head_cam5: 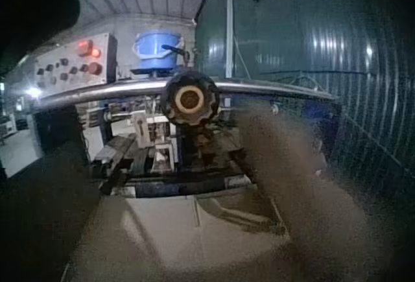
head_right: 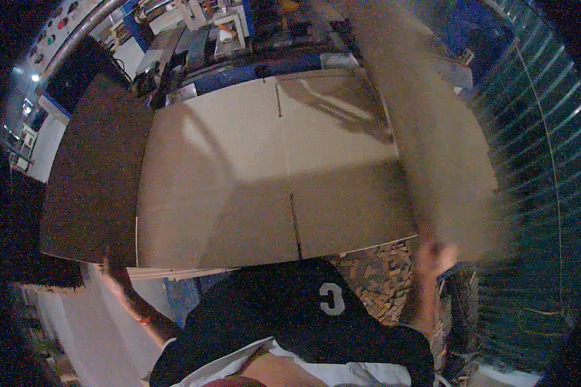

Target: The person repeatedly picks up flat cardboard sheets from a pile and places them onto a growing stack on a workbench. The hands lift each sheet and align it with the stack, repeating the motion throughout the clip.

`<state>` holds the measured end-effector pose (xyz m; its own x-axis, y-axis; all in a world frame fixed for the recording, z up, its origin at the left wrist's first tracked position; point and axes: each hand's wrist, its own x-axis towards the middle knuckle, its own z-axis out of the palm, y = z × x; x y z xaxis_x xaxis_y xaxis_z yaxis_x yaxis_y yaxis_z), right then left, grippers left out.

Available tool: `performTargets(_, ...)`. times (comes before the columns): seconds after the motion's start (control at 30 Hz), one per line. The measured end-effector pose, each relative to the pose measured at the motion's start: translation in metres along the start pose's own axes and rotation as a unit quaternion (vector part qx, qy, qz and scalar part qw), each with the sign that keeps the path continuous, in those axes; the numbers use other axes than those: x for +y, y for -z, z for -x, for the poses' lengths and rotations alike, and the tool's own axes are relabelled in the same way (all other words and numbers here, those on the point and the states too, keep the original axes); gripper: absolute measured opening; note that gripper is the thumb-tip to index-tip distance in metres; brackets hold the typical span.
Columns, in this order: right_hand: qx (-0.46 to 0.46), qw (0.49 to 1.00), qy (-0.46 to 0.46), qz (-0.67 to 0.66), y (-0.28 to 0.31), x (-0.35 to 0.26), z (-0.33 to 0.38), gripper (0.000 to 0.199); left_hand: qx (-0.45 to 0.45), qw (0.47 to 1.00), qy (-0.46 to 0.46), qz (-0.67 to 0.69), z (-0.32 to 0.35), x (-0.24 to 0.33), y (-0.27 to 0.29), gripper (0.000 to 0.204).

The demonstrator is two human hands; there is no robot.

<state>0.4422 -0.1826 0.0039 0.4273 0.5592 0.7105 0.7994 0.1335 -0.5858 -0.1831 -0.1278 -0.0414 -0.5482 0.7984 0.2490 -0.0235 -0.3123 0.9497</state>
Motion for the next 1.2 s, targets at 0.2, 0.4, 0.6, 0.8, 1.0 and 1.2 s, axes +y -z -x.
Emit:
performTargets(0.2,-0.432,0.844,0.312,0.061,-0.065,-0.014,0.043,0.038,-0.345,0.864,-0.091,-0.355,0.055,-0.002,-0.112,0.055)
performTargets(0.4,-0.413,0.841,0.347,0.035,-0.091,0.003,0.031,0.046,-0.478,0.644,-0.269,-0.533,0.043,0.011,-0.151,0.053)
performTargets(0.6,-0.514,0.817,0.247,0.091,-0.126,0.009,-0.020,0.069,-0.453,0.684,-0.307,-0.482,0.011,-0.008,-0.172,0.072)
performTargets(0.8,-0.452,0.801,0.375,0.115,-0.186,-0.011,-0.050,0.067,-0.394,0.729,-0.318,-0.461,-0.053,-0.029,-0.212,0.072)
performTargets(1.0,-0.418,0.788,0.437,0.113,-0.192,-0.001,-0.041,0.056,-0.390,0.755,-0.354,-0.389,-0.054,-0.021,-0.203,0.072)
performTargets(1.2,-0.409,0.782,0.457,0.107,-0.193,0.030,-0.072,0.050,-0.385,0.722,-0.330,-0.471,-0.044,-0.040,-0.197,0.065)
